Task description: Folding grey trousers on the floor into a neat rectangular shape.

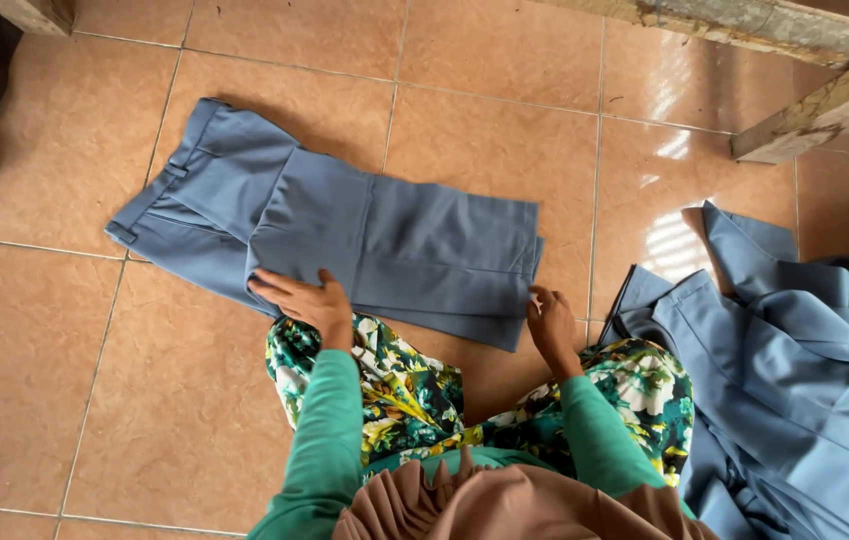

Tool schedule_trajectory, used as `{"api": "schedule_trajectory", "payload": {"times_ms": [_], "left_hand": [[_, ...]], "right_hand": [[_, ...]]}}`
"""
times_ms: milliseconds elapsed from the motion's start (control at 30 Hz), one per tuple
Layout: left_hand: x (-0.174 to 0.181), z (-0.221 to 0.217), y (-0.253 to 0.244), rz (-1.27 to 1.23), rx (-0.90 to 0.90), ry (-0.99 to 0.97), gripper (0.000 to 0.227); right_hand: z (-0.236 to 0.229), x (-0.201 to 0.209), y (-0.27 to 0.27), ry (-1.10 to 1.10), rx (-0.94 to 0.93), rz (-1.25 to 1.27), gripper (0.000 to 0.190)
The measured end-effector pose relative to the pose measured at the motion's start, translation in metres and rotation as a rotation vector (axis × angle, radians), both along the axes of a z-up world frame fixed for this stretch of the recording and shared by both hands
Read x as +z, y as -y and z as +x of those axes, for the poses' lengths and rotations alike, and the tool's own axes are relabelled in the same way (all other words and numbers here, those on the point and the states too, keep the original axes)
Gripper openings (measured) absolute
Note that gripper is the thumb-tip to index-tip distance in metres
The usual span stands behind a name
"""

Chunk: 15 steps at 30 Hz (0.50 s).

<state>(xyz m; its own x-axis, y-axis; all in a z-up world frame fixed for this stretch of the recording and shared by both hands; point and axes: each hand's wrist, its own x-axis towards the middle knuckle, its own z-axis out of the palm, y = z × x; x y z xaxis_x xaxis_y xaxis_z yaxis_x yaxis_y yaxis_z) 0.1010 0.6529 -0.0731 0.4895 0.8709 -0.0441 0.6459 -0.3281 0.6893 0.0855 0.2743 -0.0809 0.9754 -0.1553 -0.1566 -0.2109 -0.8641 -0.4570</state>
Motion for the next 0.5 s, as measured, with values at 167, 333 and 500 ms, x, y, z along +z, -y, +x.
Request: {"api": "schedule_trajectory", "payload": {"times_ms": [167, 333, 500], "left_hand": [[0.000, -0.015, 0.058, 0.302, -0.485, -0.104, 0.055], [-0.161, -0.002, 0.046, 0.413, -0.885, -0.604, 0.034], [-0.168, 0.003, 0.047, 0.497, -0.937, -0.685, 0.056]], "right_hand": [[0.022, -0.028, -0.014, -0.260, -0.090, 0.016, 0.058], [0.024, -0.020, -0.021, -0.287, -0.177, 0.026, 0.060], [0.042, -0.057, 0.006, -0.144, -0.281, 0.379, 0.065]]}}
